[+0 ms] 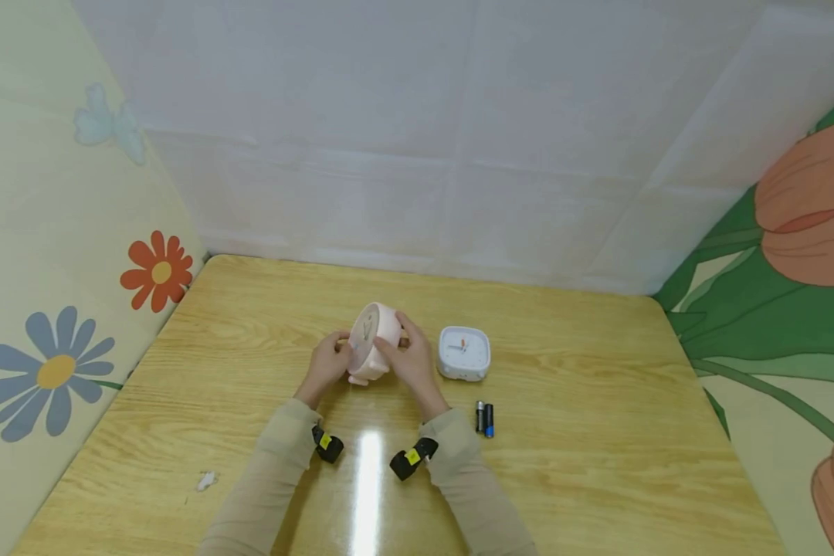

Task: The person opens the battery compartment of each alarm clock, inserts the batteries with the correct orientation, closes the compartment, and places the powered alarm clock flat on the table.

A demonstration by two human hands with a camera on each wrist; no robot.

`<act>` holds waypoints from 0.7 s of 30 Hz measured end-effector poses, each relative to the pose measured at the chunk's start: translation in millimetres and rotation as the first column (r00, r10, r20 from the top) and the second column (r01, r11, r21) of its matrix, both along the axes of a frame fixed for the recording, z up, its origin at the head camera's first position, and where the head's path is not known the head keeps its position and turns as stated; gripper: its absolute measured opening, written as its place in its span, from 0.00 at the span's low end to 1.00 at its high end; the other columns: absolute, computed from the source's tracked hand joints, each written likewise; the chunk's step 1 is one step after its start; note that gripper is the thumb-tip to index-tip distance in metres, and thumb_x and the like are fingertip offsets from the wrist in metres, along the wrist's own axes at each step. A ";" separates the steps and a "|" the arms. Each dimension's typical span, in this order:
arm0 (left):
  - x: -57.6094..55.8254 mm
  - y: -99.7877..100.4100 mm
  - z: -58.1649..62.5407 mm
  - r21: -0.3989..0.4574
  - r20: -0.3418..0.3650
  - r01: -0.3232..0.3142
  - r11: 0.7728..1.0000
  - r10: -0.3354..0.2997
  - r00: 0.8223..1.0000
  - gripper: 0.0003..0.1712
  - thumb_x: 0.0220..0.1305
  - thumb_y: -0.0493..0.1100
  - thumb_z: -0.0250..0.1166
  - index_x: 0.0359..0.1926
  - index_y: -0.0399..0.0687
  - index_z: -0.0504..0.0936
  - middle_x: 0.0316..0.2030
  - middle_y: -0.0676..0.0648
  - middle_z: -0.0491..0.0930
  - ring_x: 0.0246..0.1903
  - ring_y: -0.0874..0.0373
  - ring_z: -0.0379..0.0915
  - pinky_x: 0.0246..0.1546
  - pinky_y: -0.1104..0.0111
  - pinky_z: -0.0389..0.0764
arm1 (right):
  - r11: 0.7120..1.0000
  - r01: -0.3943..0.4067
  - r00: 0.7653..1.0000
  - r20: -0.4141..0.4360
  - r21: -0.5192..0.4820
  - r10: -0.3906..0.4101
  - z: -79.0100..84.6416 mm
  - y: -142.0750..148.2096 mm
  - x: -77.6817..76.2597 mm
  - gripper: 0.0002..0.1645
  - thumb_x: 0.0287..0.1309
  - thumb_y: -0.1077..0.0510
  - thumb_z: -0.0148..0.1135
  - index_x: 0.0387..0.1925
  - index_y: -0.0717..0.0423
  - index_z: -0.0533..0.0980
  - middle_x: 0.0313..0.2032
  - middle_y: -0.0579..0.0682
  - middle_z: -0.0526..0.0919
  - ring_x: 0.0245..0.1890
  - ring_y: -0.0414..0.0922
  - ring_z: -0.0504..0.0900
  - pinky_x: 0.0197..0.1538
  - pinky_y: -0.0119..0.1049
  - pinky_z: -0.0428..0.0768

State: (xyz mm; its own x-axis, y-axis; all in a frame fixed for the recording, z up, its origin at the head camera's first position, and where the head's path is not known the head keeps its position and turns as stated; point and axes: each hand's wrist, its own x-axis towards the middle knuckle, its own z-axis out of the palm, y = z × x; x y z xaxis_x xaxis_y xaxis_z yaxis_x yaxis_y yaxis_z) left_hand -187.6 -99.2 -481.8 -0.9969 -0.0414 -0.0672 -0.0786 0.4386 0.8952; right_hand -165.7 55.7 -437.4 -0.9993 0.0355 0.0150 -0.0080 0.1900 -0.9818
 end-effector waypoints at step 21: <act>-20.9 -15.0 -44.9 0.023 -0.185 0.035 0.999 -0.030 0.982 0.20 0.56 0.35 0.52 0.50 0.35 0.78 0.32 0.38 0.80 0.30 0.52 0.76 0.27 0.67 0.77 | 0.986 -0.018 0.984 0.170 -0.168 0.047 1.0 -15.0 2.4 0.30 0.52 0.57 0.64 0.55 0.66 0.69 0.46 0.60 0.75 0.36 0.43 0.75 0.35 0.32 0.76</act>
State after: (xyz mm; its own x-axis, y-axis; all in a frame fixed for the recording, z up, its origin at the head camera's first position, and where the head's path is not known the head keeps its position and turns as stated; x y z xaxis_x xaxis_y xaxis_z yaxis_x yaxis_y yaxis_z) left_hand -208.4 -114.2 -526.8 -0.9931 -0.0094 0.1170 0.1026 0.4143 0.9043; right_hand -163.3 40.7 -436.4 -0.9869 -0.0098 -0.1609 0.1606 0.0280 -0.9866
